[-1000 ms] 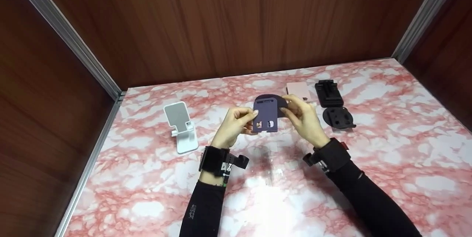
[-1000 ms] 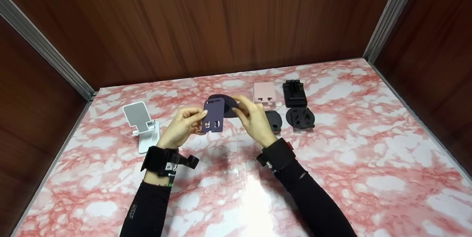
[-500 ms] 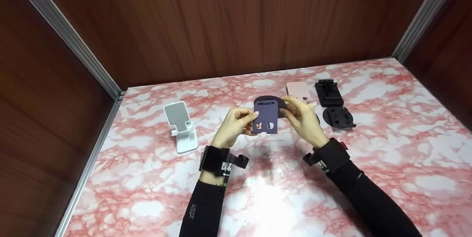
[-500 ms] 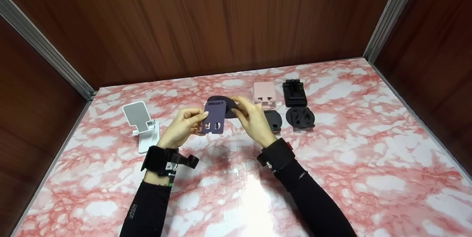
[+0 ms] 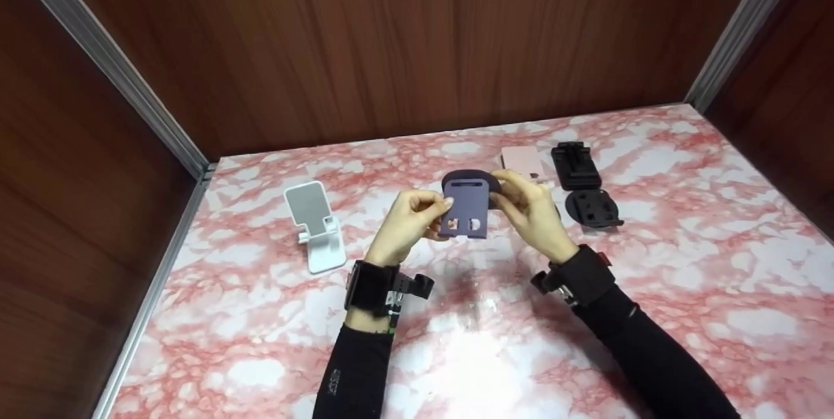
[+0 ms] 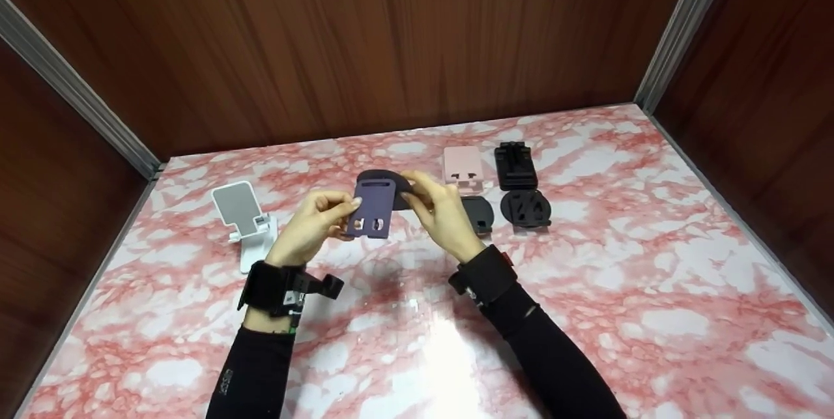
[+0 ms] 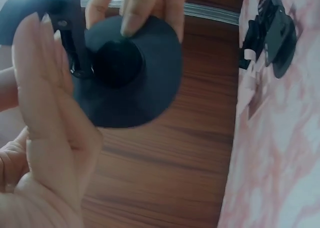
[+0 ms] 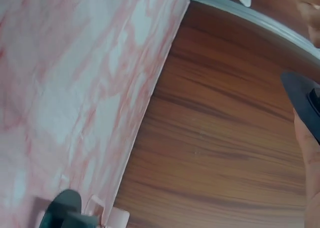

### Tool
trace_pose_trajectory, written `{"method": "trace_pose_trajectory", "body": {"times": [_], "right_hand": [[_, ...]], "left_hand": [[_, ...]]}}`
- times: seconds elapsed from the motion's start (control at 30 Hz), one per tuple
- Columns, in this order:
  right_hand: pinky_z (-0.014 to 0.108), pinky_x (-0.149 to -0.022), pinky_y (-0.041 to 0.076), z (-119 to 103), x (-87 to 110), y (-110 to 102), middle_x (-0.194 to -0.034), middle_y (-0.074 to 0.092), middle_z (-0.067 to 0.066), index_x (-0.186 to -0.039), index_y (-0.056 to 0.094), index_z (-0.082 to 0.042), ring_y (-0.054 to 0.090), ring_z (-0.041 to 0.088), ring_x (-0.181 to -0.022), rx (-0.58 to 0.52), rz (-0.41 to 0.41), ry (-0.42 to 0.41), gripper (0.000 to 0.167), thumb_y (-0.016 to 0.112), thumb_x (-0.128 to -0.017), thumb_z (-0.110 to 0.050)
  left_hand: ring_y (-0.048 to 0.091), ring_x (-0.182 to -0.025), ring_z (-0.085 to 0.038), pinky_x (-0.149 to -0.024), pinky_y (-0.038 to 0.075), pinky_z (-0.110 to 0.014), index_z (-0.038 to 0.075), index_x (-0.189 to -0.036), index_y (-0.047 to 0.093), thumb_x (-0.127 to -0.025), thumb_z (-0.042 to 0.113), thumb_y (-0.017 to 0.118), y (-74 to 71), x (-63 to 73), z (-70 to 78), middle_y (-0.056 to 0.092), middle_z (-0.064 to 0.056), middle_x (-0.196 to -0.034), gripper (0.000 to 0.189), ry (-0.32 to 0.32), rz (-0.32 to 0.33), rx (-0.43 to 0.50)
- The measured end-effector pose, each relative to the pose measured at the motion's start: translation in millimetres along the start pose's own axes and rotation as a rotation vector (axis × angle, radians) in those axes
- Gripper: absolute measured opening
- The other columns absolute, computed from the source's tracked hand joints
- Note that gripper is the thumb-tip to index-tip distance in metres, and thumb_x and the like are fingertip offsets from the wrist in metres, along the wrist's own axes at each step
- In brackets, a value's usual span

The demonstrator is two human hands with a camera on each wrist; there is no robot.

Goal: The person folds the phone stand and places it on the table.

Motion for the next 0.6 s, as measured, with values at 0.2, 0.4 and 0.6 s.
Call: {"method": "trace_pose_trajectory", "body": {"times": [0.2, 0.4, 0.6], "right_hand": [[0.022, -0.075, 0.066, -2, -3.1, 3, -0.095, 0.076, 0.033, -0.129, 0.062, 0.020, 0.073, 0.001, -0.082, -0.104, -0.018, 0.106, 0.029, 0.060, -0.100, 0.023], [0.026, -0.093, 0.065, 2, -0.2, 12, -0.115, 0.076, 0.018, -0.140, 0.058, 0.020, 0.074, 0.008, -0.099, -0.311, -0.079, 0.336, 0.035, 0.048, -0.115, -0.002], [0.026, -0.108, 0.054, 9, 8.7, 18, -0.133, 0.070, 0.013, -0.159, 0.046, 0.010, 0.068, 0.013, -0.118, -0.379, -0.146, 0.519, 0.056, 0.061, -0.108, -0.009]], "left_hand": [[0.064, -0.060, -0.004, -0.056, 0.059, -0.016, -0.008, -0.090, 0.073, -0.109, -0.004, 0.062, 3.0, 8.2, 17.7, 0.064, 0.001, -0.071, 0.022, 0.059, 0.007, -0.029], [0.064, -0.064, -0.005, -0.057, 0.058, -0.016, 0.000, -0.083, 0.072, -0.107, -0.005, 0.063, 5.3, 9.8, 21.3, 0.065, 0.002, -0.073, 0.026, 0.101, 0.027, 0.000], [0.067, -0.066, -0.005, -0.060, 0.061, -0.017, 0.004, -0.081, 0.069, -0.107, -0.007, 0.062, 8.8, 5.8, 18.1, 0.066, 0.001, -0.076, 0.030, 0.132, 0.023, 0.066]]}}
Point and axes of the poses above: each hand's wrist, its own x-axis away from the middle knuckle, its own y-axis out of the palm, z = x × y, the point moved 10 cm from there along -x, towards the middle knuckle
